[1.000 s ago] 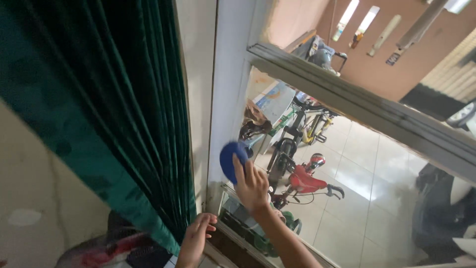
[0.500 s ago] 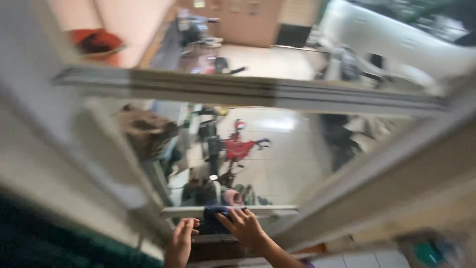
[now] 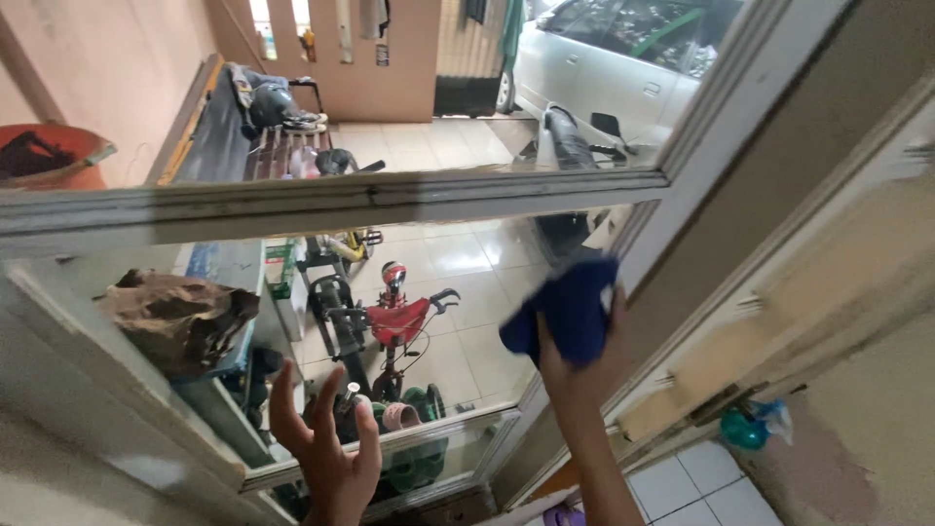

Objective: The person wipes the glass panes and the white window frame with a blue cloth. They repeatedly wipe the same areas of the frame and glass throughout the clip.

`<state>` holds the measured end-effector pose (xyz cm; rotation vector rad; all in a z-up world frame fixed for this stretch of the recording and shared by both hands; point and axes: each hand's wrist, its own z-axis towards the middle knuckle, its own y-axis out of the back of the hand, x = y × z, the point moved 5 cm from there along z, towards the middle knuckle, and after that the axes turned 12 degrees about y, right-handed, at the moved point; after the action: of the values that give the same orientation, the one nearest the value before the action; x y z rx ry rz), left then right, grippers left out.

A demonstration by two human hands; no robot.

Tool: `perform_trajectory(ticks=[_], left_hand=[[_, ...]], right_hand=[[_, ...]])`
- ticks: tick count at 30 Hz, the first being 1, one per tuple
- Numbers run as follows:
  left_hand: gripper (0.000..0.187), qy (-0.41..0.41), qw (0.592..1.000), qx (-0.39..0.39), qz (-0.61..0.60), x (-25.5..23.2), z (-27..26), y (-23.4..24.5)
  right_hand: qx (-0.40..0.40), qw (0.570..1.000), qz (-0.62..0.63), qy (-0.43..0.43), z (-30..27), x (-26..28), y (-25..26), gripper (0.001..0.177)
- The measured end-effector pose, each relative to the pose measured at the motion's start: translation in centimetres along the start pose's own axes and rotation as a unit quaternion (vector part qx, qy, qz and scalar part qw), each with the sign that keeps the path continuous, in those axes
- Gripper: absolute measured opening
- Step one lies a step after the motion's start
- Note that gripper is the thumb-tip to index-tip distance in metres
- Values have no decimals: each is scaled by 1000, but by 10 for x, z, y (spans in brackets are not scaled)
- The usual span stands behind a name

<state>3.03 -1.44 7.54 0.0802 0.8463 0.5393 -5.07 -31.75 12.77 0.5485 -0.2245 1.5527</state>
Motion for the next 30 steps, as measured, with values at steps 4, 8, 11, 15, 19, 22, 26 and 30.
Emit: perform_trajectory(ticks=[4,8,11,15,19,22,26,30], left_hand=[[47,5,999,-39,-7,-6,-4,4],[21,6,997,-83,-3,30,-36,-4],[16,52,998,-7,-40,61,-87,-37],[22,115,961,209,-140,55,-138,-107],[56,234,910,333,-82,-8,-147,-135],[67,321,822,462,-88,-54,-156,-158],[55,381,813,397,-193,-91,-177,-187],[55,458,712,412,-337,-142,-187,-204]], right_hand=[[-17,997,63,29,9,20,-12,84],[1,994,106,-9,-69,-25,-36,47],[54,991,118,-21,-125,-56,-46,50],[197,971,121,-53,-172,-86,-37,48],[266,954,95,-101,-150,-69,14,72],[270,943,176,-84,-120,-56,59,70],[288,917,273,-25,-93,-69,104,82],[181,880,376,-227,-78,-123,134,91]])
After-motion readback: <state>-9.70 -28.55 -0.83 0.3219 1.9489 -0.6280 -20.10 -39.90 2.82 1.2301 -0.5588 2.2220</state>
